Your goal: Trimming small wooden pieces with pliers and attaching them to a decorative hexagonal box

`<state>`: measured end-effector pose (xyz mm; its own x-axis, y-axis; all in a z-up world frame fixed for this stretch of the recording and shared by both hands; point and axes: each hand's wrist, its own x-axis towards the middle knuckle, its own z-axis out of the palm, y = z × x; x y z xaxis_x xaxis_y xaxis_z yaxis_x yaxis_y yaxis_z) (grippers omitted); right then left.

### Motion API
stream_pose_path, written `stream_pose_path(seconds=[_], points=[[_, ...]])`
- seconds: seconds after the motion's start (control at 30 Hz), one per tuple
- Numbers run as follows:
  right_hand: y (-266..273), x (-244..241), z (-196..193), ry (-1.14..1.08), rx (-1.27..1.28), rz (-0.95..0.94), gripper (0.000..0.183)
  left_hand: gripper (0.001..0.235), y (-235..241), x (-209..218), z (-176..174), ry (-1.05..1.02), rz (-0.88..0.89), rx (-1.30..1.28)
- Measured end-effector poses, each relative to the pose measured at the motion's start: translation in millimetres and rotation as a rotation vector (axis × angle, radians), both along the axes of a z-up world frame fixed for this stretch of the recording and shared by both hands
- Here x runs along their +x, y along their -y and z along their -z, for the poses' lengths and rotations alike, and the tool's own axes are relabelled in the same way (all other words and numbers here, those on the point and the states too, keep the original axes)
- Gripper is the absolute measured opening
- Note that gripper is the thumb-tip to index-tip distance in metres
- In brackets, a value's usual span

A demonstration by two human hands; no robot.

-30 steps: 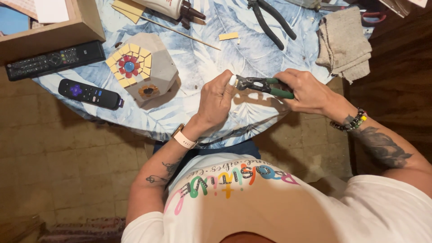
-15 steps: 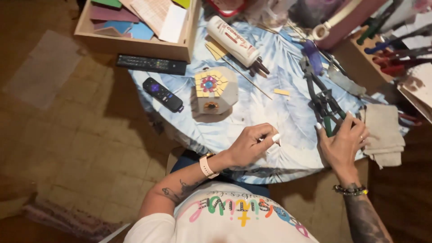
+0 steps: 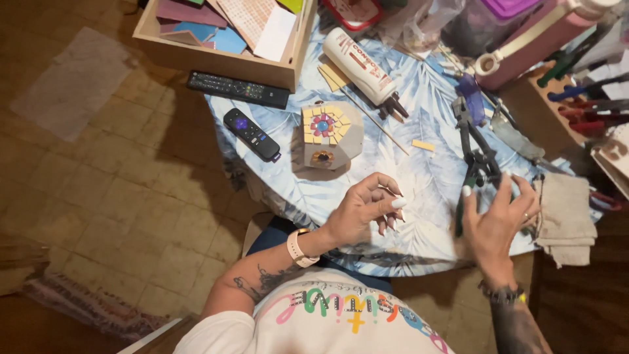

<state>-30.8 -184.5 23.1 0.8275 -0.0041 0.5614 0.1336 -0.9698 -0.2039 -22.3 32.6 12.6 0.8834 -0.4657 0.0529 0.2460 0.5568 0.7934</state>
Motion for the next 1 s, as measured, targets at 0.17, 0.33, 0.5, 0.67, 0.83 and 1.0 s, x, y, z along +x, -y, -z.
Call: stream_pose_path(seconds=[0.17, 0.33, 0.5, 0.67, 0.83, 1.0], points=[[-35.9, -16.3, -10.7, 0.062, 0.178, -0.486, 0.038, 0.029, 8.3, -2.1, 1.4, 0.061, -0.102, 0.050], [-75.9, -20.1, -45.5, -0.021, 0.438, -0.699, 0.026, 0.032, 5.1, -5.3, -6.7, 0.110, -0.209, 0.049], [-85.8, -17.0, -52.4, 0.028, 0.470, -0.732, 0.013, 0.033, 0.4, -4.5, -5.6, 0.119, -0.212, 0.048], [-88.7, -14.7, -63.9, 0.096, 0.421, -0.770, 0.010, 0.032, -5.4, -8.3, -4.0, -0.013, -0.100, -0.045], [-92.6, -12.6, -71.6, 0.164, 0.322, -0.815, 0.010, 0.024, -14.5, -10.5, -11.7, -0.129, 0.085, -0.023], [-90.9, -13.3, -70.5, 0.113, 0.342, -0.835, 0.011, 0.022, -20.4, -10.5, -15.1, -0.226, 0.164, -0.082]])
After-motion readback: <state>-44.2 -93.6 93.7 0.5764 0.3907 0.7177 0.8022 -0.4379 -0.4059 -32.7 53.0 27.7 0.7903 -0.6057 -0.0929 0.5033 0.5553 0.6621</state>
